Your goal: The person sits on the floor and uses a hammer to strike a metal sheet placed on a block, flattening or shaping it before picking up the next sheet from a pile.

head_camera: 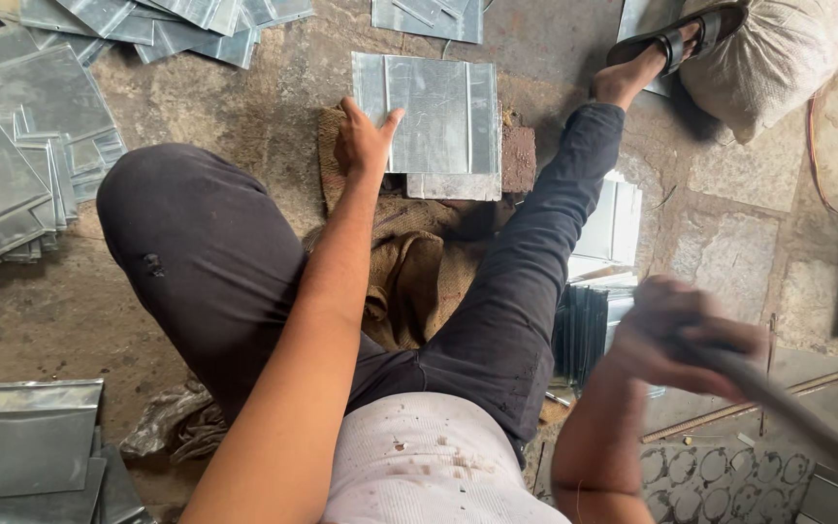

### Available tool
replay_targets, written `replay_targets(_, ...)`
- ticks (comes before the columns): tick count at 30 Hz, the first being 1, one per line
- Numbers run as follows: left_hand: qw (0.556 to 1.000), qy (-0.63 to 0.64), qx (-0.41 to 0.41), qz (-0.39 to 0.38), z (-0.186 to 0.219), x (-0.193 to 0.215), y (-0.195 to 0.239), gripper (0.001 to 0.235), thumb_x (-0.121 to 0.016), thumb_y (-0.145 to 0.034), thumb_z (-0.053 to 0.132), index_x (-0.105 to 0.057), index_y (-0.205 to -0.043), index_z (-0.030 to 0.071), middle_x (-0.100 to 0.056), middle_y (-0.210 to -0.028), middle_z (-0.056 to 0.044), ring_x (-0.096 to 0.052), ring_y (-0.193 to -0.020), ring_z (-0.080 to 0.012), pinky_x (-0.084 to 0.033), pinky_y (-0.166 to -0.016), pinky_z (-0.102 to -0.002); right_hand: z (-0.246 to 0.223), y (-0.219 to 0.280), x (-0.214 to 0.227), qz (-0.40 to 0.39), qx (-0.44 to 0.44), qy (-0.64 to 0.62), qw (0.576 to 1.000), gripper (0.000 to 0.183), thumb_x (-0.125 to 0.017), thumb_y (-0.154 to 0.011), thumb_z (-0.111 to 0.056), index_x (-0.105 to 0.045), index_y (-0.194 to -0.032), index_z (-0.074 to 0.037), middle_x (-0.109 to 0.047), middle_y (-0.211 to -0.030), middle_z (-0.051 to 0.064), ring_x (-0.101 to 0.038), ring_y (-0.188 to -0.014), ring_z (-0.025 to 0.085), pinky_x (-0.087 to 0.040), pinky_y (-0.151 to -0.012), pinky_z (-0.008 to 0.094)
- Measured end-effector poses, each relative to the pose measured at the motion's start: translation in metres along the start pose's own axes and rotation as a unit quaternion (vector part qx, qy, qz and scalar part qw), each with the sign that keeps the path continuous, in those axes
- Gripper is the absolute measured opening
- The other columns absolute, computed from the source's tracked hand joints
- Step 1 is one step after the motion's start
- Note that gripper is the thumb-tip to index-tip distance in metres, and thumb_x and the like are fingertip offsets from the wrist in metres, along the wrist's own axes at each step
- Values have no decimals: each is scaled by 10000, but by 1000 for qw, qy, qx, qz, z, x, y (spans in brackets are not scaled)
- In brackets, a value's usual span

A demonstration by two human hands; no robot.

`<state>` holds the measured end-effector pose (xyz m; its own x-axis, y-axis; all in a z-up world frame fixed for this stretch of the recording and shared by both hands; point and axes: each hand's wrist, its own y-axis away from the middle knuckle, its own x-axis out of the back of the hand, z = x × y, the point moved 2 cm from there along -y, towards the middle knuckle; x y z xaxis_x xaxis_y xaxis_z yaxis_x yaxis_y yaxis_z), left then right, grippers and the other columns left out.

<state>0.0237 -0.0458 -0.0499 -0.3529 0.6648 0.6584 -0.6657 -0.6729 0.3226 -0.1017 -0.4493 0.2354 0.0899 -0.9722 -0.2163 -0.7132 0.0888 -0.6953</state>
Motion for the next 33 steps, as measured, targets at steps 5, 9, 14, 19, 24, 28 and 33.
replay_targets(5,998,25,-41,29,-11,-11,-7,843,-766,-800,704,-447,-1215,43,-662,-784,-72,-591,-521,-116,-447,-371,-251,115,121,-19,-56,-256,239,935,422,-490,-1075,-463,-579,-1097,-51,-557,-781,14,-517,-626,124,-420,-543,300)
replay_targets(9,992,-18,-73,103,-6,-3,-2,822,-805,-774,695,-460,-1148,50,-654,-741,-91,-554,-494,-149,-397,-376,-292,129,152,-33,-140,-480,330,800,501,-488,-1086,-505,-595,-1007,-22,-523,-708,27,-476,-565,139,-375,-494,317)
replay_targets(14,999,29,17,4,4,9,1,744,-727,-832,676,-448,-1164,71,-557,-677,-10,-480,-460,-104,-366,-360,-238,75,77,4,-90,-416,391,816,453,-347,-1076,-537,-623,-1152,-187,-618,-792,-40,-618,-669,66,-512,-594,241)
replay_targets(19,999,20,-11,30,-1,11,1,797,-734,-810,695,-440,-1190,59,-522,-640,14,-434,-435,-84,-327,-343,-241,13,-24,13,-14,-147,-3,989,385,-555,-1097,-461,-543,-1357,-177,-620,-914,28,-442,-477,29,-376,-430,199)
replay_targets(24,999,4,-19,31,-3,6,-4,824,-726,-816,707,-436,-1203,40,-543,-651,1,-465,-437,-89,-345,-339,-244,11,-15,-3,10,10,19,1000,519,-448,-1031,-663,-565,-1292,-230,-581,-807,-39,-479,-538,40,-418,-476,228)
replay_targets(28,1000,15,4,6,-7,1,-5,869,-717,-813,699,-409,-1278,33,-566,-633,-7,-496,-436,-102,-360,-336,-252,104,79,8,-42,-138,226,963,602,-415,-1072,-656,-651,-1190,-114,-670,-876,14,-615,-710,112,-496,-619,257)
replay_targets(33,991,-48,-62,106,-6,-1,-4,884,-780,-779,723,-437,-1235,48,-624,-707,-68,-597,-496,-201,-440,-385,-342,152,159,-26,-201,-421,408,785,299,-538,-1109,-320,-662,-1047,-54,-619,-763,51,-594,-689,154,-489,-636,322)
